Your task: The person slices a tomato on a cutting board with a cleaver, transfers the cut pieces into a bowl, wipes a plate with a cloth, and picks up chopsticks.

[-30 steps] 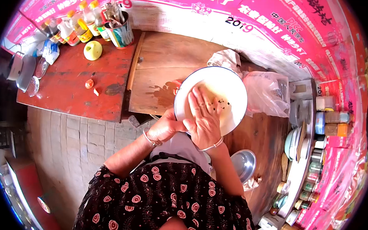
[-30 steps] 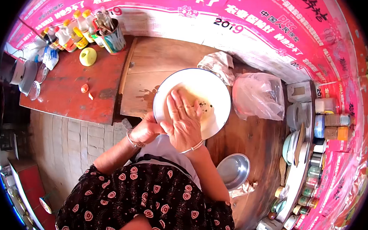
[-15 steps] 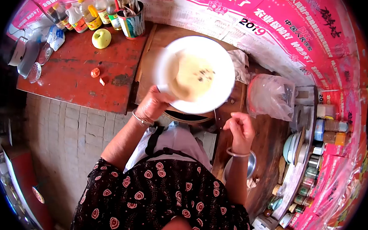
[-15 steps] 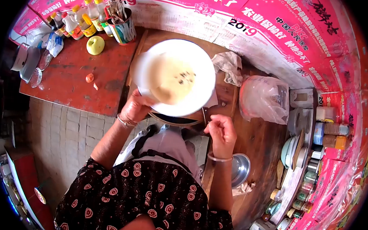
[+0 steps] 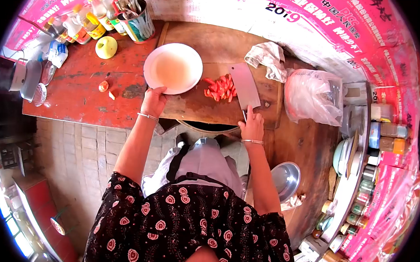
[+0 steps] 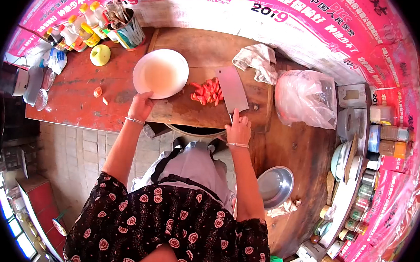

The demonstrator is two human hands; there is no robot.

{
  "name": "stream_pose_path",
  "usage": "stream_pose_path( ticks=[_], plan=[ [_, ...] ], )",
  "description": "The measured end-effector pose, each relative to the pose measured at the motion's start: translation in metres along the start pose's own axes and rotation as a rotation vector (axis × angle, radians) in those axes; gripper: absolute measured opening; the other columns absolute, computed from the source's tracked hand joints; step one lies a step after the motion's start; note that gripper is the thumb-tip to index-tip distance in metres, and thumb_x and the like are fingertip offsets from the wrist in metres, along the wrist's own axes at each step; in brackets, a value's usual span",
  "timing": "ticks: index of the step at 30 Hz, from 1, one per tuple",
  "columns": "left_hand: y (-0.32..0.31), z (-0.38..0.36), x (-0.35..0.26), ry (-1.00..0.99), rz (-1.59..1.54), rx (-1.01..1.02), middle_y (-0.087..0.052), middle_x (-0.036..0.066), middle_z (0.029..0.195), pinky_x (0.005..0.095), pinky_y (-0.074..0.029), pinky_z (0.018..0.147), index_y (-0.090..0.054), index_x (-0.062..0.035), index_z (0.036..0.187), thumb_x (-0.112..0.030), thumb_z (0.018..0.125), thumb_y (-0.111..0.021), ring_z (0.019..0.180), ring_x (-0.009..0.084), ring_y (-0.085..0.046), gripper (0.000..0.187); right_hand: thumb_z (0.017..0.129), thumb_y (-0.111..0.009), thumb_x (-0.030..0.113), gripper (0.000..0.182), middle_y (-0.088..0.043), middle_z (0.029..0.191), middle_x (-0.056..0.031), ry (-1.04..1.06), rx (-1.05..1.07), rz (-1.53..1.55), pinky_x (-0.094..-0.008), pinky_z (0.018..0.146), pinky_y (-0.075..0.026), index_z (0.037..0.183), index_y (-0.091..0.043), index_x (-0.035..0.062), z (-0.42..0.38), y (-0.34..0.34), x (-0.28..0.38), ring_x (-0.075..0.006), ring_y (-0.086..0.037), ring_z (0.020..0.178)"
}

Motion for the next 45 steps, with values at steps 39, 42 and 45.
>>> stream_pose_path(
  ticks=[39,42,45],
  plan=[
    [-0.162,-0.016,0.068,-0.792,1.182,-0.131,-0.043,0.018,0.132,0.0392,-0.038,0.1,-0.055,-0.0077,0.122,-0.018,0.073,-0.072,0.119,0.0328,-0.044,0.053,0.091,-0.052,0.018,0.016,-0.048,0.061,-0.0035,-0.383,0.59,1.379,-0.0257,0.035,-0.04,0.086,-0.046,0.0045,-0.017,-0.019,0.043,-0.0114,-0.047,0.043],
    [-0.147,-0.017,0.036,-0.77,1.079,-0.163,-0.042,0.02,0.132,0.0388,-0.036,0.1,-0.053,-0.0077,0.124,-0.019,0.076,-0.07,0.121,0.0323,-0.044,0.052,0.092,-0.052,0.018,0.014,-0.048,0.061,-0.0012,-0.304,0.624,1.344,-0.0248,0.035,-0.038,0.087,-0.047,0.0063,-0.004,-0.015,0.076,-0.0098,-0.045,0.041],
    [-0.129,-0.01,0.01,-0.909,1.279,-0.286,-0.044,0.024,0.127,0.044,-0.036,0.098,-0.051,-0.0088,0.126,-0.025,0.075,-0.069,0.116,0.0386,-0.043,0.056,0.091,-0.055,0.019,0.019,-0.048,0.059,-0.002,-0.303,0.693,1.212,-0.0262,0.034,-0.037,0.084,-0.045,0.0048,0.013,-0.011,0.111,-0.0098,-0.045,0.039]
  ],
)
Point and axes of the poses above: each hand's wrist, its own z-axis towards the middle knuckle, its own y-axis out of the back of the hand, x = y × z, the point moved 6 cm from there along z, towards the middle knuckle
